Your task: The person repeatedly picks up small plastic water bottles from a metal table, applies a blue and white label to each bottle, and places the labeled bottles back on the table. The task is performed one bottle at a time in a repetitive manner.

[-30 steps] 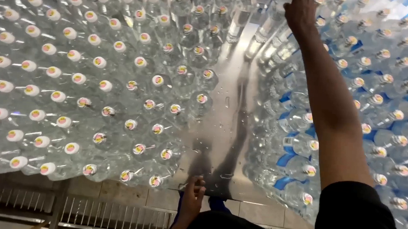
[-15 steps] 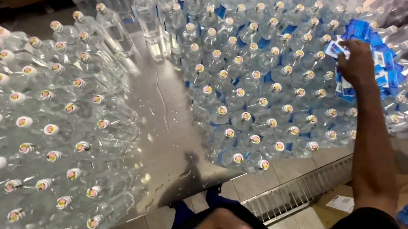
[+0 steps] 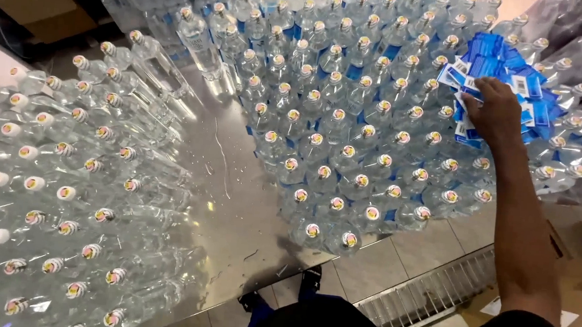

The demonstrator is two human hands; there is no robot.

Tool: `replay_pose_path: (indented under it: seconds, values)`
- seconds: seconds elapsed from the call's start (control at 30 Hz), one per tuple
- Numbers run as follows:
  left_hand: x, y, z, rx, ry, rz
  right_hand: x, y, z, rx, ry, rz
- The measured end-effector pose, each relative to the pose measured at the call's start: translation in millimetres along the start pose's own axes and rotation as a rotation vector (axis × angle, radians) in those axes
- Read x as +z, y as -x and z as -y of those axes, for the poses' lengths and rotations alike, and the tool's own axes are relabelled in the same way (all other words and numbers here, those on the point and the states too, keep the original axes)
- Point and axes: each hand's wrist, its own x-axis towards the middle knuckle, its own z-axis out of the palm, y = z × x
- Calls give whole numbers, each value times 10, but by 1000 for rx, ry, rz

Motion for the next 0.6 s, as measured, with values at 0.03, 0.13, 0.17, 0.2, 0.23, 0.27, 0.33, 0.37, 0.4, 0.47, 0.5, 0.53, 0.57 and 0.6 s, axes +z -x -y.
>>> replay_pose_path:
  seconds: [0.03,0.13,0.17,0.2,0.23,0.27,0.33,0.37,0.4,0.47,0.5,0.53,0.57,0.6]
  values:
    - [-52,14,-9,-34,18,5,25,9,-7,-13,41,45]
    - [-9,21,-178,-140,71,21,138,87,-46,-30,134,53]
    - [70,-18,-258,-172,77,38,148,17,-92,-32,198,-3]
    - [112,-56,-364,-164,66,45,185,-29,-130,-40,199,-16]
    - [163,-72,-469,-101,-5,-31,215,15,-171,11,162,-145]
    - [211,-90,-573,-36,-76,-105,249,59,-213,60,124,-276]
    - [-106,-47,-515,18,-292,-242,-25,37,-33,108,-57,-387]
    - [-260,-15,-480,77,-504,-382,-168,58,61,153,-241,-491]
    - [-329,-12,-514,71,-504,-376,-278,87,208,158,-235,-494]
    - [-473,-6,-607,69,-638,-673,-499,91,523,366,-571,-571]
    - [-638,-19,-599,76,-641,-667,-703,126,938,359,-570,-577]
    - [-804,-26,-595,140,-763,-688,-902,169,1365,504,-808,-517]
    - [-962,-4,-574,206,-881,-718,-1078,233,1817,644,-1048,-431]
    - [-1118,-20,-578,212,-879,-722,-1099,326,2178,638,-1050,-426]
